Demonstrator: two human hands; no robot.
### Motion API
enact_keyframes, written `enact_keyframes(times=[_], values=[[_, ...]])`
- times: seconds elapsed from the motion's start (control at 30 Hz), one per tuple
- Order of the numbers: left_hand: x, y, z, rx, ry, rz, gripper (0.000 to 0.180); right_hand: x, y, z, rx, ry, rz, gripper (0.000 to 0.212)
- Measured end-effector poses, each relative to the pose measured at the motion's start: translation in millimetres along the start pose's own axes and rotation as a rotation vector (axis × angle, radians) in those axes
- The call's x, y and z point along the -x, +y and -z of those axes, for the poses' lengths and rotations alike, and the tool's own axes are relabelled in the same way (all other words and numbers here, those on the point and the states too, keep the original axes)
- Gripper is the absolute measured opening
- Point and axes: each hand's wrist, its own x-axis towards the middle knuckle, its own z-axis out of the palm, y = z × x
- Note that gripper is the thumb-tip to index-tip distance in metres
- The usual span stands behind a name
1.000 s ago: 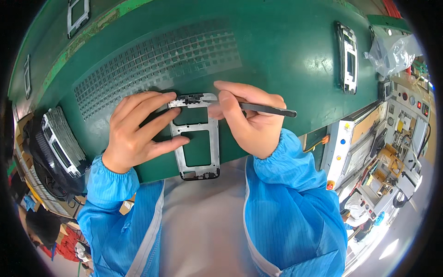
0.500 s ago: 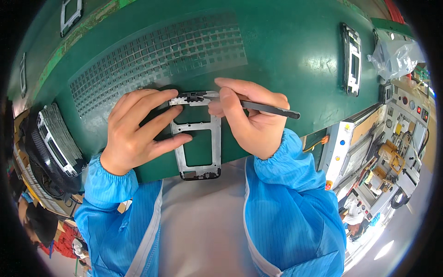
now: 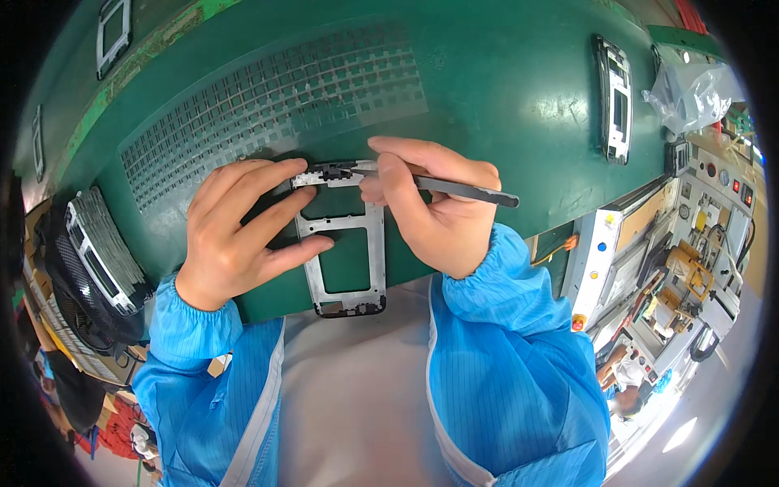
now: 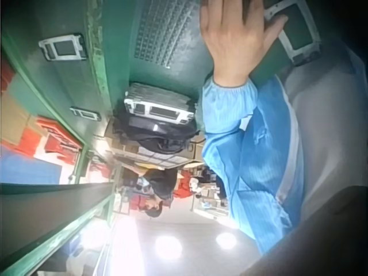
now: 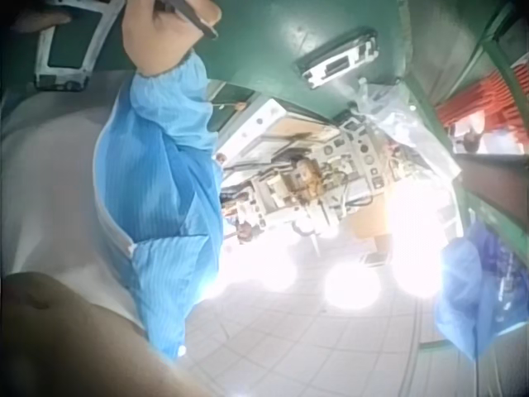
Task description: Assembling components of an electronic device on a production line.
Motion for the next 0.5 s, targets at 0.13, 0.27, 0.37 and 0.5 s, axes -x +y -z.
enact_keyframes(times=[0.13, 0.27, 0.37, 0.5], values=[[-0.8, -0.4, -0.2, -0.007, 0.005, -0.01, 0.043, -0.5, -1.6, 0.0, 0.01, -0.012, -0.004, 0.018], [-3.1, -1.5, -0.7, -0.007, -0.006, -0.054, 0.046, -1.4, -1.3, -0.6, -0.001, -0.007, -0.005, 0.018], [-5.4, 0.0, -0.8, -0.057, -0.043, -0.053, 0.051, -1.3, -1.2, -1.5, 0.002, 0.007, -0.011, 0.018], [-5.1, 3.9, -1.4, -0.109, -0.077, -0.021, 0.055, -0.4, 0.2, -1.6, -0.005, 0.006, 0.02, 0.017]])
